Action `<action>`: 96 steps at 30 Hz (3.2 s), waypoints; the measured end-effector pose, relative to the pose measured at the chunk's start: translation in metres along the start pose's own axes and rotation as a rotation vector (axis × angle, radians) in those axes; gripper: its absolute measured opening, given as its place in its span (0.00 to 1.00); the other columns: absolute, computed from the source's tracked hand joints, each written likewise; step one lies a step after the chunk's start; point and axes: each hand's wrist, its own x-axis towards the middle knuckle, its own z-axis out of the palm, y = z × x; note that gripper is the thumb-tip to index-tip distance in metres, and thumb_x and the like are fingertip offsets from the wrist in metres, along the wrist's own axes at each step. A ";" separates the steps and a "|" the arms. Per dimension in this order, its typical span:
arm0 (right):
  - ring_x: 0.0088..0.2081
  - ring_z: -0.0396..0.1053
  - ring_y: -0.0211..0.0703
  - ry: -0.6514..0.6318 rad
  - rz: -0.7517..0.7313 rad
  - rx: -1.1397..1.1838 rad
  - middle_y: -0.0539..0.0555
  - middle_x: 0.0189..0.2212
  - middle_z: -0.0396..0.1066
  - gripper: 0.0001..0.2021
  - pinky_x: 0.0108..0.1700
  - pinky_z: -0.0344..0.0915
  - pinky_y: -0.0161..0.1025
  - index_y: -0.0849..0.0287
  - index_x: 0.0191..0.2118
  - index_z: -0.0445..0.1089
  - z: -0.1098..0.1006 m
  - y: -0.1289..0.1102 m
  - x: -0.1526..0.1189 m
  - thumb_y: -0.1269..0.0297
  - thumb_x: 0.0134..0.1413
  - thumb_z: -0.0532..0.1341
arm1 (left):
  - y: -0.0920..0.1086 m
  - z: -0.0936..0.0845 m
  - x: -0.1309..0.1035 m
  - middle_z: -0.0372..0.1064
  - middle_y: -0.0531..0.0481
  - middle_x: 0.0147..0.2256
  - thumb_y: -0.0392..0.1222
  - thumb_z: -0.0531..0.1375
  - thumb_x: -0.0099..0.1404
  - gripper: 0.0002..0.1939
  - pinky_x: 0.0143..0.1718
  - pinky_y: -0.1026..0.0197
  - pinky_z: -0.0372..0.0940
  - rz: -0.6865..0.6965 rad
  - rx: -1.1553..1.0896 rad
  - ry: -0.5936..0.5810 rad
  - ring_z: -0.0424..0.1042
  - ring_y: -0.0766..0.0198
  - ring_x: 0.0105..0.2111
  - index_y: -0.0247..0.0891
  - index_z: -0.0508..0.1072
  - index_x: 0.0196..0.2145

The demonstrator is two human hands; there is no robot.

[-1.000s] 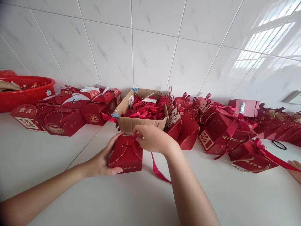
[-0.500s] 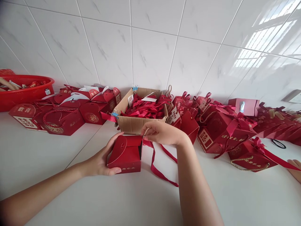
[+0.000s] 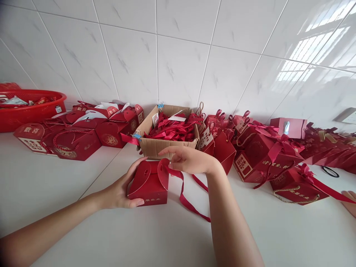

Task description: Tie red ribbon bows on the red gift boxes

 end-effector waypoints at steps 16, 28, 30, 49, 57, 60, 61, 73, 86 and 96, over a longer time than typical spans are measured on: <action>0.29 0.60 0.34 0.090 -0.053 0.040 0.48 0.29 0.63 0.23 0.31 0.60 0.32 0.59 0.52 0.65 0.000 -0.004 -0.002 0.79 0.49 0.54 | -0.002 0.000 -0.002 0.54 0.38 0.58 0.41 0.65 0.55 0.55 0.50 0.47 0.65 -0.007 0.002 0.014 0.63 0.48 0.55 0.49 0.28 0.64; 0.41 0.72 0.43 0.198 0.026 -0.034 0.52 0.37 0.76 0.09 0.47 0.68 0.41 0.58 0.37 0.76 -0.006 -0.004 -0.007 0.67 0.55 0.57 | 0.000 -0.001 -0.001 0.52 0.36 0.60 0.42 0.65 0.56 0.55 0.50 0.48 0.65 -0.016 -0.009 -0.008 0.63 0.48 0.55 0.51 0.26 0.63; 0.42 0.72 0.44 0.171 0.000 -0.031 0.51 0.39 0.76 0.10 0.48 0.68 0.41 0.56 0.37 0.77 -0.007 -0.005 -0.008 0.67 0.55 0.57 | -0.001 -0.001 -0.002 0.50 0.36 0.60 0.42 0.66 0.56 0.55 0.51 0.48 0.64 -0.012 0.004 -0.007 0.61 0.48 0.56 0.50 0.26 0.63; 0.24 0.57 0.33 0.134 0.091 -0.053 0.46 0.24 0.62 0.06 0.24 0.53 0.32 0.57 0.34 0.61 0.008 -0.012 0.002 0.67 0.50 0.59 | -0.002 -0.002 -0.002 0.53 0.36 0.59 0.45 0.66 0.56 0.56 0.51 0.46 0.63 -0.029 0.008 0.002 0.62 0.48 0.55 0.49 0.25 0.64; 0.28 0.64 0.36 0.111 0.050 -0.037 0.48 0.27 0.68 0.13 0.29 0.61 0.34 0.56 0.45 0.67 0.013 -0.007 0.013 0.71 0.53 0.56 | 0.001 0.000 -0.002 0.51 0.36 0.60 0.44 0.65 0.56 0.54 0.51 0.48 0.64 -0.012 -0.011 -0.012 0.63 0.49 0.55 0.49 0.27 0.64; 0.35 0.68 0.38 0.025 0.035 -0.009 0.52 0.37 0.71 0.18 0.37 0.65 0.36 0.57 0.51 0.68 0.014 -0.003 0.018 0.72 0.55 0.54 | 0.001 -0.001 -0.002 0.50 0.35 0.60 0.44 0.65 0.57 0.53 0.49 0.48 0.65 -0.004 -0.008 -0.015 0.63 0.48 0.54 0.49 0.27 0.64; 0.37 0.68 0.38 -0.007 0.035 0.009 0.53 0.40 0.72 0.18 0.40 0.65 0.36 0.57 0.52 0.68 0.014 -0.002 0.019 0.72 0.56 0.54 | 0.001 -0.001 -0.002 0.50 0.35 0.60 0.44 0.65 0.57 0.53 0.49 0.48 0.66 -0.010 -0.003 -0.017 0.63 0.48 0.54 0.49 0.27 0.63; 0.28 0.61 0.31 -0.137 -0.025 0.311 0.47 0.27 0.64 0.06 0.30 0.60 0.30 0.63 0.39 0.66 0.007 0.015 0.018 0.67 0.56 0.60 | 0.003 0.000 -0.002 0.52 0.36 0.59 0.43 0.64 0.57 0.53 0.47 0.49 0.66 -0.014 -0.016 -0.055 0.64 0.49 0.53 0.50 0.27 0.63; 0.22 0.67 0.34 -0.213 0.031 0.397 0.48 0.22 0.69 0.10 0.25 0.64 0.32 0.62 0.36 0.65 0.003 0.021 0.017 0.67 0.50 0.66 | -0.002 -0.001 -0.002 0.50 0.35 0.60 0.42 0.64 0.56 0.53 0.51 0.44 0.64 0.042 -0.051 -0.080 0.63 0.48 0.54 0.49 0.27 0.63; 0.20 0.67 0.32 -0.192 0.064 0.339 0.46 0.21 0.70 0.13 0.25 0.63 0.30 0.62 0.39 0.68 0.003 0.019 0.017 0.65 0.49 0.68 | -0.004 -0.001 -0.004 0.52 0.35 0.59 0.41 0.65 0.56 0.54 0.47 0.45 0.66 0.000 -0.049 -0.087 0.66 0.48 0.52 0.51 0.26 0.63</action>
